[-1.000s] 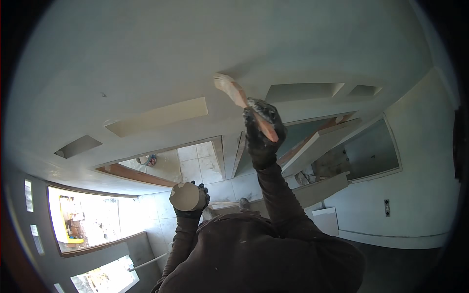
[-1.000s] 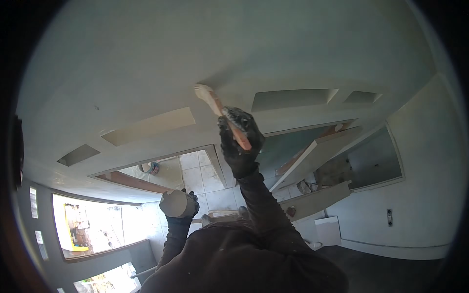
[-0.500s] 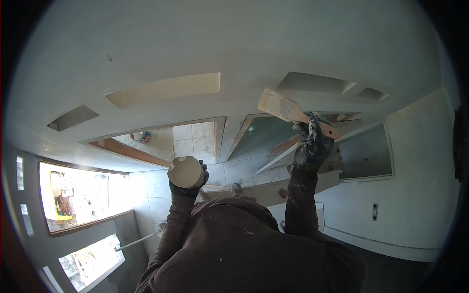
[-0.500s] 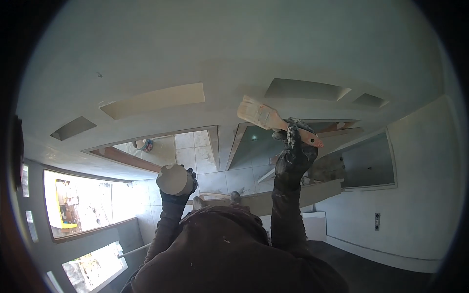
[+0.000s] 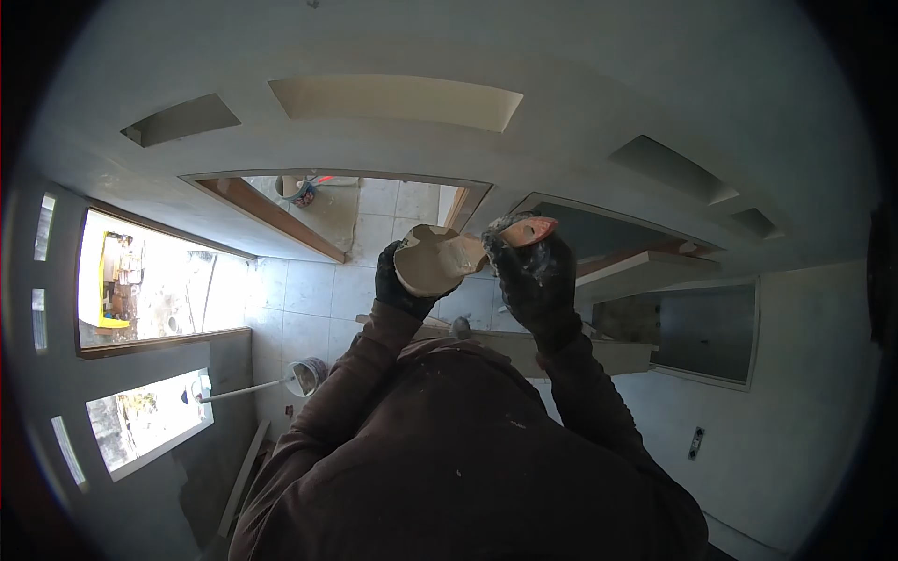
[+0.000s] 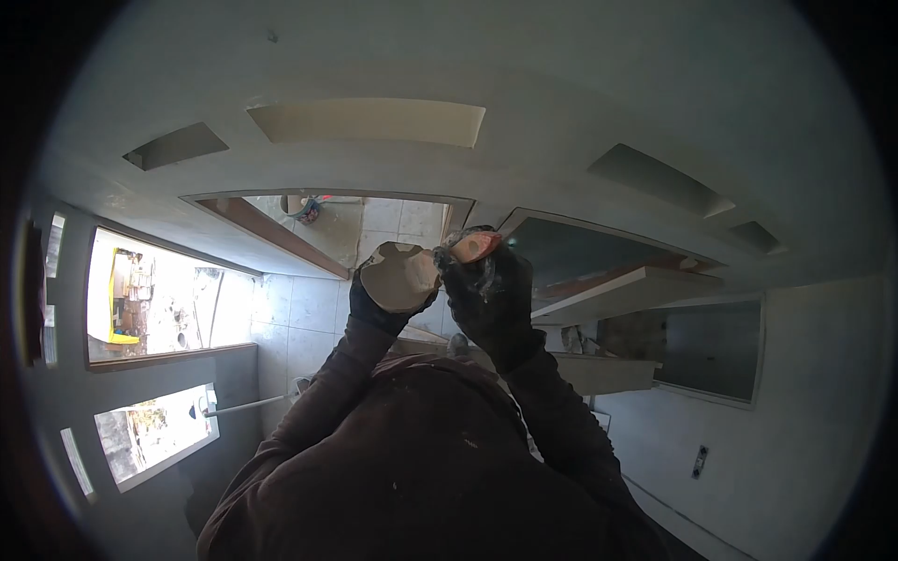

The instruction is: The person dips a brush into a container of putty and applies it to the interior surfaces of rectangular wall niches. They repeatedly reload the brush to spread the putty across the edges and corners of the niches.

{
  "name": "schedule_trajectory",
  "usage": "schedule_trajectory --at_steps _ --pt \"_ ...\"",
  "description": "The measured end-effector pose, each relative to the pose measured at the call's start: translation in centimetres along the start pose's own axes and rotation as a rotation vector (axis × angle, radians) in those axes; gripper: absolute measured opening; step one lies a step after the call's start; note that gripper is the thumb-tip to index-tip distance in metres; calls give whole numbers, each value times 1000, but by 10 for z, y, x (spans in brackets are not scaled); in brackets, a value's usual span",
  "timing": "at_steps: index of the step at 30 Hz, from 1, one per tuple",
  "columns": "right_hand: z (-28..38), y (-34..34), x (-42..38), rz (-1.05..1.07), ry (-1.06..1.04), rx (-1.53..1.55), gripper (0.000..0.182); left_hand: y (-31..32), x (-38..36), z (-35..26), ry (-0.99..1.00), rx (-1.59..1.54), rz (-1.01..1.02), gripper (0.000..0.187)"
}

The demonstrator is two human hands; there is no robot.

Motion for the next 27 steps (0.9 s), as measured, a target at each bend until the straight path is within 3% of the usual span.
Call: schedule_trajectory --at_steps 1,3,8,10,11,13,17,19,20,22,27 --pt "1 6 1 0 -1 0 18 0 -1 1 65 152 -37 60" --pt "-10 21 -1 -12 202 230 21 2 0 6 46 120 -11 59" --pt "4 26 3 40 -95 -73 22 10 4 14 -17 -19 -18 57" --pt "-10 33 -4 50 248 336 20 7 5 10 -66 -127 22 56" --pt "-10 33 -4 51 246 337 20 5 5 7 -66 -126 20 56" --pt "-5 32 0 47 166 336 23 7 3 11 -210 -448 100 58" --pt "-9 37 -6 92 207 437 23 8 -7 16 -157 -398 -20 58" --pt "-32 42 -26 -27 669 695 24 19 -6 27 -388 -873 99 58" --pt "-36 40 -28 -26 670 697 24 19 -8 28 -389 -872 98 58" --pt "-52 34 -40 -297 881 937 21 10 -5 -9 -388 -591 189 55" --pt "-63 23 -64 -423 936 948 20 11 -6 -17 -183 -474 100 46"
Point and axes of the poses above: each hand's wrist, its own x-axis towards the middle knuckle, its own y-axis out of the palm, z = x × y, the point moved 5 cm from there along x, towards the middle knuckle, and after that the axes turned 11 degrees about -y, right-handed, at the moved point
